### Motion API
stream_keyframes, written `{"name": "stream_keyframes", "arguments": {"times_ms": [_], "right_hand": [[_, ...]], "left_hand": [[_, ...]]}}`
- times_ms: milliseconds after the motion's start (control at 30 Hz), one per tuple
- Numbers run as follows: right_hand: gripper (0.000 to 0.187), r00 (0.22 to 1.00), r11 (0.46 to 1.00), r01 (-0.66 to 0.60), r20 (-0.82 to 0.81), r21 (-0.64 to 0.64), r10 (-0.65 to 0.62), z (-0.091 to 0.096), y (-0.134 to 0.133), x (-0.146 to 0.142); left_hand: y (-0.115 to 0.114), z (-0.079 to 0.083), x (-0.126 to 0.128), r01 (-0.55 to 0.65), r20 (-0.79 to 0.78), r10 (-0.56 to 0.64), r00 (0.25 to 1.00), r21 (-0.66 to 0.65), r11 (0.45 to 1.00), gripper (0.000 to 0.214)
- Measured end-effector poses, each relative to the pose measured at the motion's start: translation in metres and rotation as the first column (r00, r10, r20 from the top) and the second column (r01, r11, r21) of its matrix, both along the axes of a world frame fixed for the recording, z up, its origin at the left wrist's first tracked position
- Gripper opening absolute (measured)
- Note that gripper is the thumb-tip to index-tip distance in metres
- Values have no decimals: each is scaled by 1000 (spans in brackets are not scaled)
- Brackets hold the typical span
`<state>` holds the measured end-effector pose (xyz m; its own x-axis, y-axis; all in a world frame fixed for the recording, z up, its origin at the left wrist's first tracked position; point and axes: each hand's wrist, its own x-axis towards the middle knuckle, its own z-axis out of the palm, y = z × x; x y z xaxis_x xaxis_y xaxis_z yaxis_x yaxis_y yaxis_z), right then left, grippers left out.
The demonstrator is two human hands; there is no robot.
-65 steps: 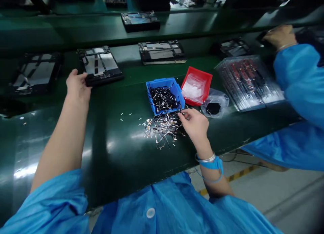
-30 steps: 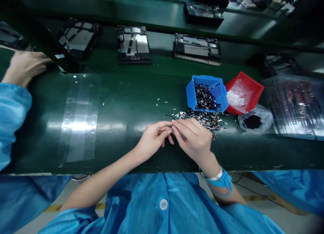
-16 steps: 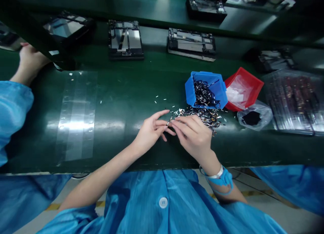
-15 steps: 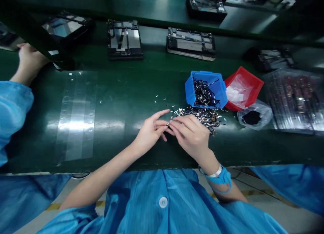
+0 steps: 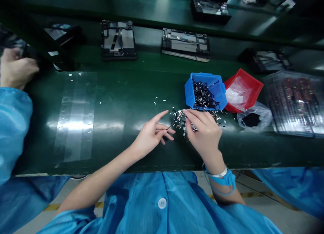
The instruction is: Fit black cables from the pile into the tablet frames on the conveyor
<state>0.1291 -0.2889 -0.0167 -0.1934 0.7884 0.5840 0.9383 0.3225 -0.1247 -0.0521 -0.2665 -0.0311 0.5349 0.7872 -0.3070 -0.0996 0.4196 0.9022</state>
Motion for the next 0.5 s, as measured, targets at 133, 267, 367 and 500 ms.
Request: {"name": "stream_keyframes", "arguments": {"times_ms": [133, 267, 367, 500], "right_hand": [[28, 978, 978, -208, 14, -34, 209, -3, 0, 1], [17, 957, 957, -289, -27, 37, 290, -8, 0, -4], [17, 953, 961, -275, -121, 37, 277, -8, 0, -2], [18, 918, 980, -197, -346, 26, 194, -4, 1, 5]], "left_hand": [[3, 3, -1, 52, 54, -49, 997, -64, 997, 69], [1, 9, -2, 104, 71, -96, 993, -124, 987, 74], [5, 16, -6, 101, 50, -96, 994, -112, 989, 74], [59, 21, -8, -135, -104, 155, 982, 172, 976, 54]]}}
